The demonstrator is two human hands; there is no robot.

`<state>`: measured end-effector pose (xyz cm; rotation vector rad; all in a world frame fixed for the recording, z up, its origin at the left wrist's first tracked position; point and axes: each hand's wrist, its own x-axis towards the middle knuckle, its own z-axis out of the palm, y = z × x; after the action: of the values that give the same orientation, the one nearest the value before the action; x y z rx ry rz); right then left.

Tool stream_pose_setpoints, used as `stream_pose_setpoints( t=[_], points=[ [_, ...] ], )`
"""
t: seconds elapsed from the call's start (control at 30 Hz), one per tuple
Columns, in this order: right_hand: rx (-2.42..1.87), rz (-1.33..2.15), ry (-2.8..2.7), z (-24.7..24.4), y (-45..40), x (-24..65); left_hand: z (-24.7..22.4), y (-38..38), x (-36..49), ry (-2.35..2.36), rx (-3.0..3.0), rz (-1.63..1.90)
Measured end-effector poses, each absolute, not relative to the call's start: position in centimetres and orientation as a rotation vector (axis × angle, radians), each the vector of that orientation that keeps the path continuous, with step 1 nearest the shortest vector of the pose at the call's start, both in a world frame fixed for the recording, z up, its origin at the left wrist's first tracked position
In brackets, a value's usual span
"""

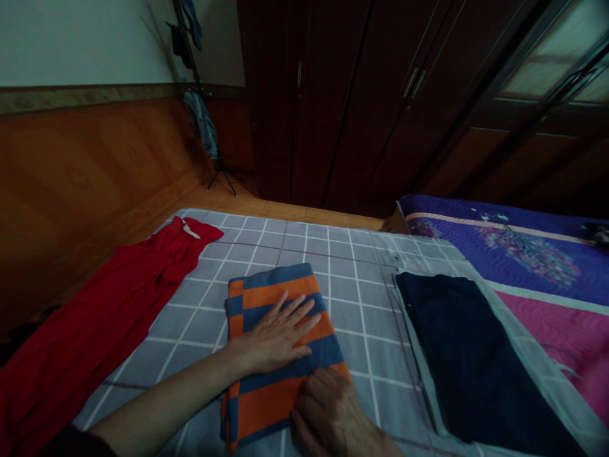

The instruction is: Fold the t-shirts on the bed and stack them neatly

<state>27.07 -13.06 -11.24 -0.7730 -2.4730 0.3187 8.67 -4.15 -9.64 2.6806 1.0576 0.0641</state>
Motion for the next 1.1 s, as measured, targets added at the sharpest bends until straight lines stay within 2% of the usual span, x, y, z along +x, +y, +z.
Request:
stream_pose_setpoints(
  t=[0.23, 0.47, 0.63, 0.87, 1.1],
  points=[
    [-0.983, 0.315, -2.25, -11.1, -12.0, 28.3, -10.1, -10.6, 5.6, 1.072, 2.658, 0.054],
    [-1.068, 0.133, -2.264, -11.2, -11.6, 28.4, -10.6, -12.9, 4.7, 1.14, 2.673, 0.099],
    [-1.134, -0.19, -2.513, -12.8, -11.0, 28.8, -11.1, -13.3, 3.9, 1.137, 2.612, 0.064],
    [-1.173, -0.195, -2.553, -13.9, -10.9, 29.1, -10.7, -13.2, 2.4, 1.206, 2.519, 0.055],
    [-1.167, -0.186, -2.552, -13.9, -10.8, 29.0, -10.7, -8.5, 1.0, 1.487, 2.581, 0.127]
  ],
)
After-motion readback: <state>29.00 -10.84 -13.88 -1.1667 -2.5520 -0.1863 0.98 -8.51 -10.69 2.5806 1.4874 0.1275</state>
